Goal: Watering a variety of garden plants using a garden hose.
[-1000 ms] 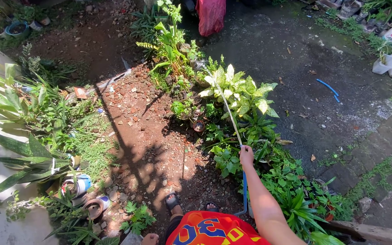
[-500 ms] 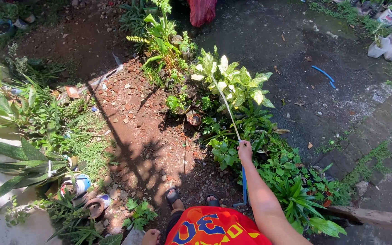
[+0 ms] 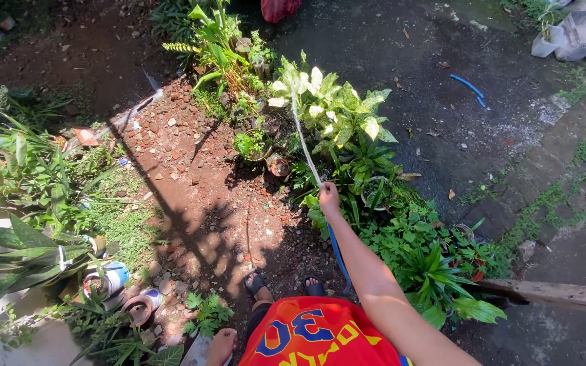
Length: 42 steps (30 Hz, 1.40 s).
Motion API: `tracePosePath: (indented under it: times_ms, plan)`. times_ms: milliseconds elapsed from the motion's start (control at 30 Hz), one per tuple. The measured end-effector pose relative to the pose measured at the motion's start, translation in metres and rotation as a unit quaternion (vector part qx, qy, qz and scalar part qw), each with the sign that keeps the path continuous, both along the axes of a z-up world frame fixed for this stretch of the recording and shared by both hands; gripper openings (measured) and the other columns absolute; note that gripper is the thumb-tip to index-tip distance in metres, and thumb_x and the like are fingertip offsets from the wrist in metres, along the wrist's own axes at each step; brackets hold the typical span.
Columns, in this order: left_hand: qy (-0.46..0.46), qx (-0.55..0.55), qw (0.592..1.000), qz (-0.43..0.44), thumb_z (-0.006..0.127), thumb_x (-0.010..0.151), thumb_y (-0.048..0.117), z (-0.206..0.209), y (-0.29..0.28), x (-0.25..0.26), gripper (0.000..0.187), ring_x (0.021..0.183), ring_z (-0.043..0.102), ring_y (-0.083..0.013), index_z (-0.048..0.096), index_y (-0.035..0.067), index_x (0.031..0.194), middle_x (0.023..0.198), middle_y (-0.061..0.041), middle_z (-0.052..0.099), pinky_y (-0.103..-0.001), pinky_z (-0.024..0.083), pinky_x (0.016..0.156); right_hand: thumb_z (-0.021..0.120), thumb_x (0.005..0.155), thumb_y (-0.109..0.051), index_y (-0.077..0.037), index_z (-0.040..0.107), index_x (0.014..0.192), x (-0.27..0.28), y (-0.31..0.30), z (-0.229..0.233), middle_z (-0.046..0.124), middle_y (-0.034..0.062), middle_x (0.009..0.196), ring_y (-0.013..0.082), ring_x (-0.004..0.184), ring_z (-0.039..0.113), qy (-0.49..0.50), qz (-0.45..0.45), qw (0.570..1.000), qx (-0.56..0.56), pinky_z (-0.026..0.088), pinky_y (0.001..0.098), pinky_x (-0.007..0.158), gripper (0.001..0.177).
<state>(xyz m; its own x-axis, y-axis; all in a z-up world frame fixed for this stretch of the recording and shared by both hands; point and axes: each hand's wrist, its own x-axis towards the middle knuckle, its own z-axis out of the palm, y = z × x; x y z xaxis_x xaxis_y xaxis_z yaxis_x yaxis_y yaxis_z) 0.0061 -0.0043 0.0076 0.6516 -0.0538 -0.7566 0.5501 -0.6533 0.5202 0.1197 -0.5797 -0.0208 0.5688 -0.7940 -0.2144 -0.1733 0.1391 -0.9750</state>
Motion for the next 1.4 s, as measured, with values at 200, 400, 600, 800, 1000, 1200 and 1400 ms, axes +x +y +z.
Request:
tracePosePath:
  times_ms: [200, 400, 600, 800, 1000, 1200, 1400]
  plan:
    - [-0.016, -0.011, 1.0, -0.018, 0.067, 0.093, 0.02, 0.011, -0.009, 0.006, 0.024, 0.061, 0.067, -0.0163, 0.073, -0.001, 0.103, 0.077, -0.009, 0.074, -0.031, 0.056, 0.06, 0.06, 0.103, -0.031, -0.007, 0.061, 0.108, 0.009, 0.048, -0.01, 0.061, 0.0003, 0.075, 0.0104, 0.064, 0.056, -0.01, -0.025, 0.999, 0.033, 0.047, 0.0291, 0.058, 0.024]
    - [-0.003, -0.027, 0.999, -0.017, 0.066, 0.095, 0.021, 0.009, -0.011, -0.003, 0.024, 0.063, 0.066, -0.0146, 0.072, 0.0, 0.103, 0.078, -0.007, 0.072, -0.031, 0.056, 0.062, 0.057, 0.101, -0.037, -0.012, 0.061, 0.108, -0.04, 0.067, -0.011, 0.062, 0.0002, 0.072, 0.0123, 0.053, 0.053, 0.097, 0.018, 0.99, 0.106, 0.042, 0.0296, 0.046, 0.026]
    - [-0.015, 0.005, 1.0, -0.024, 0.067, 0.094, 0.022, 0.019, -0.01, -0.003, 0.024, 0.064, 0.067, -0.0168, 0.071, 0.001, 0.104, 0.078, -0.007, 0.073, -0.031, 0.056, 0.062, 0.056, 0.103, -0.038, -0.016, 0.055, 0.118, -0.072, 0.039, -0.009, 0.059, 0.0009, 0.077, 0.0114, 0.047, 0.044, 0.143, -0.02, 0.97, 0.193, 0.032, 0.0302, 0.037, 0.027]
    - [-0.011, -0.003, 0.999, -0.034, 0.067, 0.094, 0.021, 0.018, -0.012, 0.0, 0.024, 0.064, 0.068, -0.0159, 0.072, 0.0, 0.104, 0.078, -0.007, 0.073, -0.031, 0.056, 0.062, 0.057, 0.103, -0.039, -0.015, 0.054, 0.117, -0.059, 0.042, -0.005, 0.062, 0.0012, 0.077, 0.0102, 0.047, 0.044, 0.096, 0.085, 0.977, 0.172, 0.035, 0.0292, 0.038, 0.028]
    - [-0.016, -0.007, 0.999, -0.045, 0.066, 0.096, 0.023, 0.021, -0.015, 0.001, 0.025, 0.062, 0.064, -0.0162, 0.071, 0.001, 0.107, 0.077, -0.008, 0.071, -0.032, 0.053, 0.06, 0.057, 0.105, -0.036, -0.011, 0.059, 0.111, -0.071, 0.028, -0.001, 0.062, 0.0013, 0.074, 0.0095, 0.049, 0.049, 0.119, 0.04, 0.991, 0.056, 0.037, 0.0293, 0.04, 0.025]
    - [-0.015, -0.042, 0.999, -0.015, 0.066, 0.096, 0.021, 0.01, -0.004, -0.008, 0.024, 0.065, 0.067, -0.0153, 0.07, -0.001, 0.106, 0.081, -0.008, 0.072, -0.031, 0.055, 0.062, 0.059, 0.102, -0.035, -0.013, 0.058, 0.111, -0.086, 0.028, 0.037, 0.063, 0.0, 0.075, 0.011, 0.047, 0.046, 0.197, 0.038, 0.974, 0.106, 0.033, 0.0304, 0.039, 0.025]
    - [-0.007, 0.01, 0.999, -0.035, 0.066, 0.097, 0.024, 0.008, 0.005, -0.013, 0.024, 0.065, 0.067, -0.0167, 0.07, 0.002, 0.106, 0.081, -0.007, 0.073, -0.031, 0.055, 0.062, 0.061, 0.109, -0.039, -0.011, 0.062, 0.115, -0.088, 0.012, -0.016, 0.067, -0.0001, 0.078, 0.0037, 0.058, 0.056, 0.126, 0.037, 0.991, -0.027, 0.043, 0.0232, 0.049, 0.028]
